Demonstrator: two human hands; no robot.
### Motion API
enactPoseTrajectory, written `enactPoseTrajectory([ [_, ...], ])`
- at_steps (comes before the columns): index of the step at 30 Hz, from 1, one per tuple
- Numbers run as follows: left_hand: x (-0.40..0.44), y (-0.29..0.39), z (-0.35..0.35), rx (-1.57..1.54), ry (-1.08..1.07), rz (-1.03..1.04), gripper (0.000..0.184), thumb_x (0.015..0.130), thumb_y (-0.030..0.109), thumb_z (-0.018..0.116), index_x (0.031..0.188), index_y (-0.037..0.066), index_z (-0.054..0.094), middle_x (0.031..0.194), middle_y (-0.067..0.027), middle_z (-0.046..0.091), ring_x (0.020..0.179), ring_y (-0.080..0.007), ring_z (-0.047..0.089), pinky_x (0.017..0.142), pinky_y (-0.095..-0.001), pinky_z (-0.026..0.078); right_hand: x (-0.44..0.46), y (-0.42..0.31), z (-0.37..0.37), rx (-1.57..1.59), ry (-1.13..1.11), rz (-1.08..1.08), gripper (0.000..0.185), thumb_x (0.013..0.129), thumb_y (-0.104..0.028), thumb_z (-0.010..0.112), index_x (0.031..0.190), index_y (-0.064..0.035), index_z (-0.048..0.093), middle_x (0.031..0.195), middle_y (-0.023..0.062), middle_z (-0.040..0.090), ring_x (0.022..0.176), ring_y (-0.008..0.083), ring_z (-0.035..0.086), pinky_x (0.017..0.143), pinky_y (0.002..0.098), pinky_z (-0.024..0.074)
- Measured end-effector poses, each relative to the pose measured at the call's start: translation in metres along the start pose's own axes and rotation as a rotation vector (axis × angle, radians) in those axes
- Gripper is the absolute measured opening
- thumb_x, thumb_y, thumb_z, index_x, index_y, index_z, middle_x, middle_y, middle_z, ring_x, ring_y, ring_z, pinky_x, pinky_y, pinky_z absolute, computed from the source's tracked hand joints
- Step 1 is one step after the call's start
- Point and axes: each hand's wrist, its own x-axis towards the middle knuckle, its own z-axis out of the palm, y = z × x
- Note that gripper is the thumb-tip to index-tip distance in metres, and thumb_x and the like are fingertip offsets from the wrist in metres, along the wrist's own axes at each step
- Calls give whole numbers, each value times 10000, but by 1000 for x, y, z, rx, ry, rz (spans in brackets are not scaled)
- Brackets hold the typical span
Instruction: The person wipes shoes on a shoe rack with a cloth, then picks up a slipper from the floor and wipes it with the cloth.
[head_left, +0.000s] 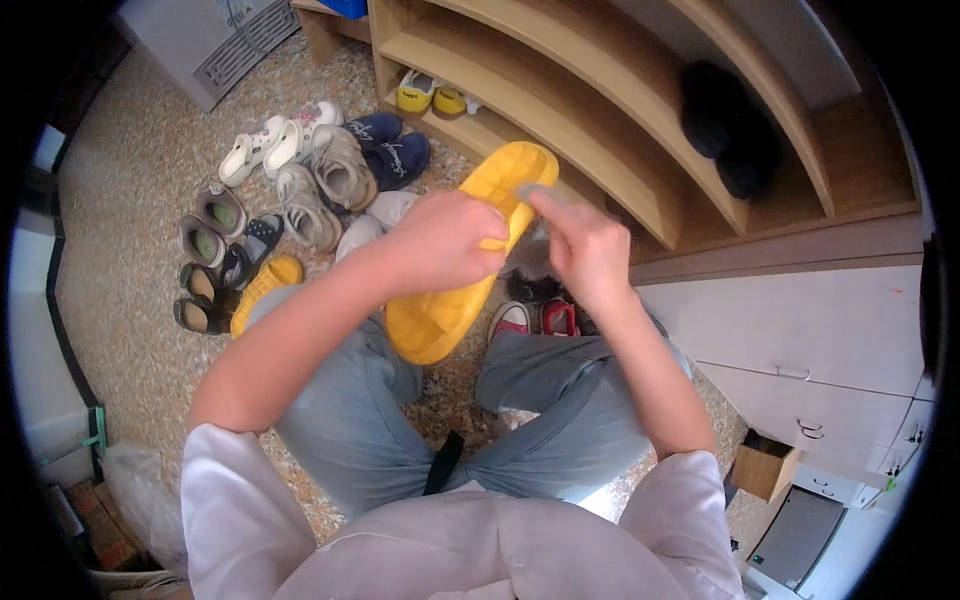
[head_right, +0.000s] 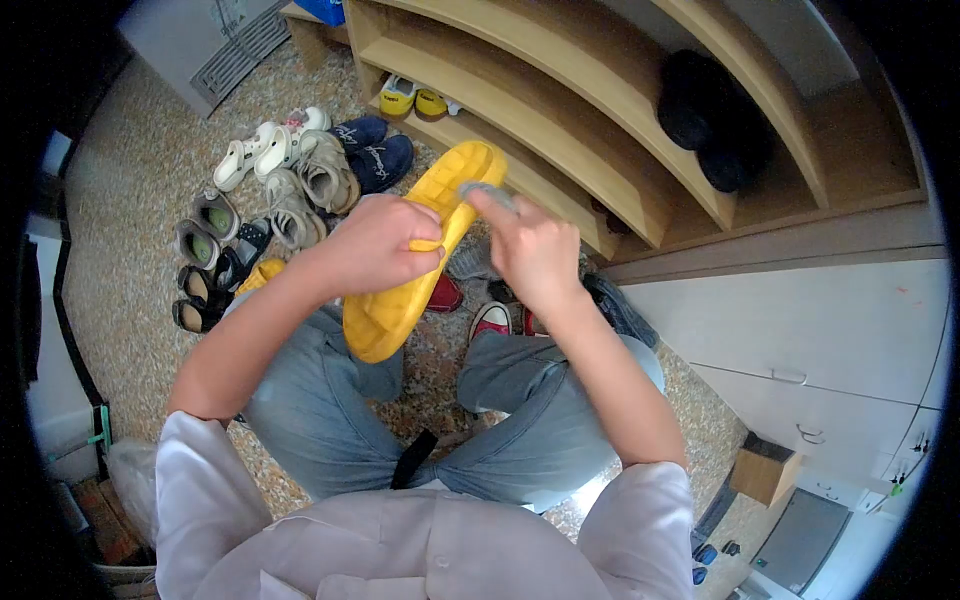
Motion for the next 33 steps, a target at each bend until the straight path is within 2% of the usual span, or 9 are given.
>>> enactPoseTrajectory([
  [5, -3, 1, 1, -38, -73, -44, 195, 685, 220, 587, 630, 34, 585, 686, -170, 594, 712, -368, 587, 653, -458, 463, -5, 12, 5, -50, 17, 75, 379, 725, -63, 596, 1073, -211, 627, 681, 84, 584, 566, 284, 601, 484, 398, 486],
  [8, -5, 1, 0, -21, -105, -82, 194, 686, 218, 586, 633, 31, 585, 701, -170, 597, 719, -368, 586, 650, -457, 463, -14, -11, 5, 72, 30, -44, 403, 679, -41, 622, 1061, -168, 638, 652, 80, 557, 545, 257, 590, 480, 369, 485],
  [20, -4, -3, 2, 2, 70, 71, 234, 722, 186, 588, 606, 9, 488, 661, -142, 517, 672, -343, 547, 596, -423, 424, -6, 3, 8, 8, 59, -54, 412, 670, -28, 614, 1037, -211, 656, 652, 81, 553, 533, 262, 582, 458, 370, 471],
  [26, -8, 11, -13, -169, 55, 78, 298, 764, 216, 606, 612, -6, 478, 628, -153, 477, 625, -341, 513, 562, -394, 396, -18, 52, 20, -180, -54, 143, 355, 711, -37, 583, 1020, -192, 664, 667, 104, 591, 611, 295, 610, 523, 405, 499],
  [28, -5, 4, -22, -125, 6, -113, 288, 752, 291, 583, 668, 16, 577, 706, -160, 584, 703, -361, 570, 634, -447, 440, -15, 51, 20, -26, 70, 197, 285, 768, -55, 583, 1024, -151, 665, 707, 124, 613, 632, 270, 630, 567, 388, 507],
  [29, -4, 1, -20, -122, 15, -109, 288, 752, 291, 583, 668, 16, 577, 706, -160, 584, 703, -361, 570, 634, -447, 440, -14, 55, 23, -31, 75, 189, 285, 768, -55, 583, 1024, -151, 665, 707, 124, 613, 632, 270, 630, 567, 388, 507],
  [31, -3, -2, -14, -56, -57, -92, 315, 765, 324, 592, 699, 17, 602, 695, -174, 584, 694, -374, 566, 628, -451, 439, -14, 60, 29, 337, 237, 354, 189, 846, -90, 565, 1008, -74, 661, 755, 116, 647, 669, 229, 645, 615, 356, 504],
  [32, -1, -4, -13, -55, -49, -136, 363, 789, 376, 590, 729, 20, 624, 714, -190, 595, 705, -378, 577, 639, -447, 449, -17, 62, 29, 606, 177, 529, 195, 898, -134, 541, 1043, -48, 639, 666, 59, 603, 605, 164, 588, 572, 318, 467],
  [33, 0, -10, -10, -52, -48, -127, 363, 789, 376, 590, 729, 20, 624, 714, -190, 595, 705, -378, 577, 639, -447, 449, -15, 60, 20, 601, 185, 529, 195, 898, -134, 541, 1043, -48, 639, 666, 59, 603, 605, 164, 588, 572, 318, 467],
])
